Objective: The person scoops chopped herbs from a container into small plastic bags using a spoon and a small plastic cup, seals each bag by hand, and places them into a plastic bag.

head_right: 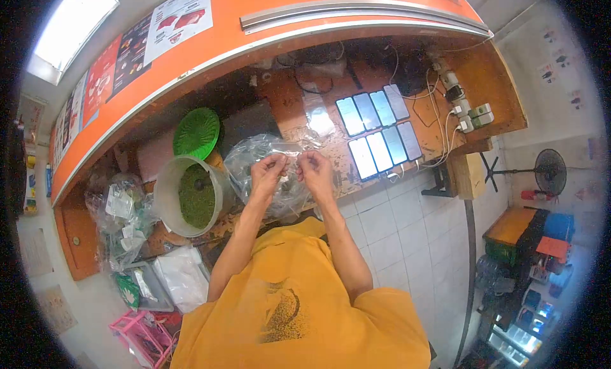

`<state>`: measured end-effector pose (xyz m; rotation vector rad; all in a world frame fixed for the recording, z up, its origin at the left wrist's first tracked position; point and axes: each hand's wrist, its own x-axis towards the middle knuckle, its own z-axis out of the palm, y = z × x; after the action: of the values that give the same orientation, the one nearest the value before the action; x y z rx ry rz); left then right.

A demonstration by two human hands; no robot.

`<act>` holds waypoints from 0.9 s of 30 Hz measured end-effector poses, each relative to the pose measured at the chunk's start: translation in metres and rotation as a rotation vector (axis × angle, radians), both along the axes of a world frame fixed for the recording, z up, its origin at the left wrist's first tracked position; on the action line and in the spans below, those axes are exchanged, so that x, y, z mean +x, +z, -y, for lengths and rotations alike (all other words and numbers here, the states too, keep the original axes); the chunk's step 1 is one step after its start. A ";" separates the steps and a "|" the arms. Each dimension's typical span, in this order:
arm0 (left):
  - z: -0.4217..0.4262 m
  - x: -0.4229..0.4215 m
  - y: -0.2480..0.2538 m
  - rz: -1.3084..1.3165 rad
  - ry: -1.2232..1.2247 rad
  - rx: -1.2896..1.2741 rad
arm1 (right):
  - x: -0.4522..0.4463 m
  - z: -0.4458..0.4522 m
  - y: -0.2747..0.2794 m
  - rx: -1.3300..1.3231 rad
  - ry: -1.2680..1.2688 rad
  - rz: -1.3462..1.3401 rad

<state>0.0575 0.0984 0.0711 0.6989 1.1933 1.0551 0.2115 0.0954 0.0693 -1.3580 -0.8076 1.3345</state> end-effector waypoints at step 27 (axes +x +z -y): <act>0.052 -0.079 0.030 -0.414 0.064 0.230 | -0.053 0.001 0.083 0.522 0.644 0.493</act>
<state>-0.0213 0.0460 0.1011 1.1038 1.4673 1.1454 0.1585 0.0948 0.1522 -1.0376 -1.9033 1.1213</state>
